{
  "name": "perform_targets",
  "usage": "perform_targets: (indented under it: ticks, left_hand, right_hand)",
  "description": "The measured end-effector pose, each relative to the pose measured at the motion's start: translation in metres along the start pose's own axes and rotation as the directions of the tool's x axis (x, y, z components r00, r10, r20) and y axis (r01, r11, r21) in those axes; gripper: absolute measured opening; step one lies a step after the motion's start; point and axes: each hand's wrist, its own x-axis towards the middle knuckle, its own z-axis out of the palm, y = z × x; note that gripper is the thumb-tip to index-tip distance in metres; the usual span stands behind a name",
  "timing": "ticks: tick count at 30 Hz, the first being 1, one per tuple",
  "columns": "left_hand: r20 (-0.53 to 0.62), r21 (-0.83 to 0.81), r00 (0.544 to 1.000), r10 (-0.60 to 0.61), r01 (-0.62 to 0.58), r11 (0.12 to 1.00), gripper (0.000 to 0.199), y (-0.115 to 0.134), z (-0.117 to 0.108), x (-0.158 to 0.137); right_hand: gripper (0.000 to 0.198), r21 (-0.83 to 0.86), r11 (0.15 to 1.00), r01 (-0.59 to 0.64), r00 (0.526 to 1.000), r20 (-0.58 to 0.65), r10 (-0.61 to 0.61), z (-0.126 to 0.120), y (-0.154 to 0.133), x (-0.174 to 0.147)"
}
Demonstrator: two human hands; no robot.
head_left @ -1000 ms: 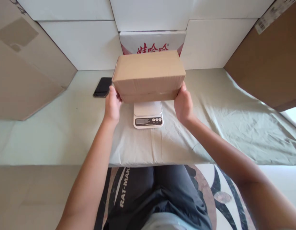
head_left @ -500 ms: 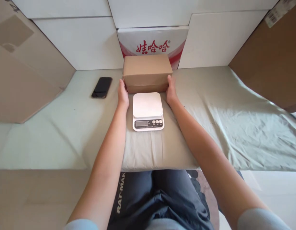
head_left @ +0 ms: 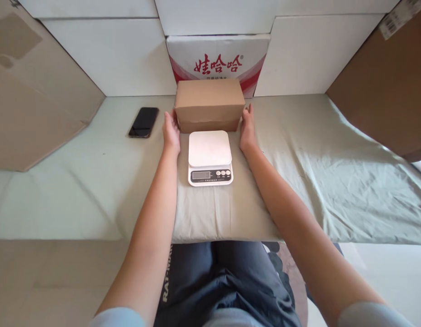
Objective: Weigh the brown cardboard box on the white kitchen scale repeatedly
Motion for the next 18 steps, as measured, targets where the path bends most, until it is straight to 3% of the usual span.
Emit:
perform_targets:
  ticks: [3, 10, 16, 18]
  left_hand:
    - [-0.033, 0.041, 0.999, -0.009, 0.01, 0.999, 0.089, 0.003, -0.014, 0.001]
    - [0.044, 0.095, 0.999, 0.024, -0.028, 0.995, 0.091, -0.003, -0.029, 0.011]
    - [0.004, 0.047, 1.0, 0.013, -0.013, 0.999, 0.086, -0.002, -0.023, 0.006]
    - [0.025, 0.047, 0.999, 0.021, -0.023, 0.999, 0.086, -0.001, -0.023, 0.006]
  right_hand:
    - [0.112, 0.063, 0.993, -0.097, 0.995, -0.002, 0.097, -0.013, 0.0, -0.007]
    - [0.082, 0.002, 0.998, -0.063, 0.998, -0.004, 0.063, -0.011, 0.002, -0.008]
    - [0.1, 0.016, 0.998, -0.062, 0.997, 0.05, 0.061, -0.011, 0.001, -0.007]
    - [0.096, 0.027, 0.997, -0.069, 0.997, 0.046, 0.068, -0.011, -0.001, -0.008]
